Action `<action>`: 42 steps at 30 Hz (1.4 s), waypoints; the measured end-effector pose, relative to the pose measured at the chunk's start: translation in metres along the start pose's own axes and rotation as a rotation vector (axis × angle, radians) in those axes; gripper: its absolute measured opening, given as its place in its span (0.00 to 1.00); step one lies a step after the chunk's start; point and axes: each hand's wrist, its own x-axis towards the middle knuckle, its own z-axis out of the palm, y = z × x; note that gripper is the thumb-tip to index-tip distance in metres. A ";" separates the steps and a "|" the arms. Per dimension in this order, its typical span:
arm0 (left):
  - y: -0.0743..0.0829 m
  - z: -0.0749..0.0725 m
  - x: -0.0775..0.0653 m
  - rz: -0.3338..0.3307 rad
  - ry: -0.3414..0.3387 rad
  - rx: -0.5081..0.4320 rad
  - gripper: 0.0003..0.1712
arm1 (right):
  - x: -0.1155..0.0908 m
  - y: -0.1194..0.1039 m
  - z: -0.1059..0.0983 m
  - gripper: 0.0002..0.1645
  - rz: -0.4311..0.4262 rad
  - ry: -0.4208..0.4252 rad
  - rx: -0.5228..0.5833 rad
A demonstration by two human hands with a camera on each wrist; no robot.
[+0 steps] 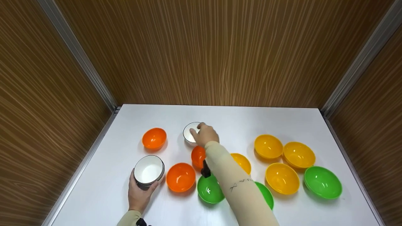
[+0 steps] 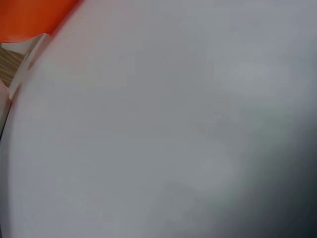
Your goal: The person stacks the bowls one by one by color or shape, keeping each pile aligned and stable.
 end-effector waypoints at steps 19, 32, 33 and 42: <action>0.005 0.005 -0.003 0.024 -0.017 0.011 0.66 | 0.009 0.047 -0.031 0.44 0.330 -0.049 0.135; 0.018 0.020 -0.004 0.016 -0.077 -0.016 0.67 | -0.005 0.071 -0.029 0.39 0.469 -0.080 0.179; 0.019 0.021 -0.004 0.017 -0.083 -0.016 0.67 | -0.006 0.072 -0.029 0.40 0.476 -0.083 0.191; 0.012 0.009 -0.010 -0.029 -0.091 0.010 0.67 | -0.008 0.060 -0.009 0.43 0.512 -0.134 0.203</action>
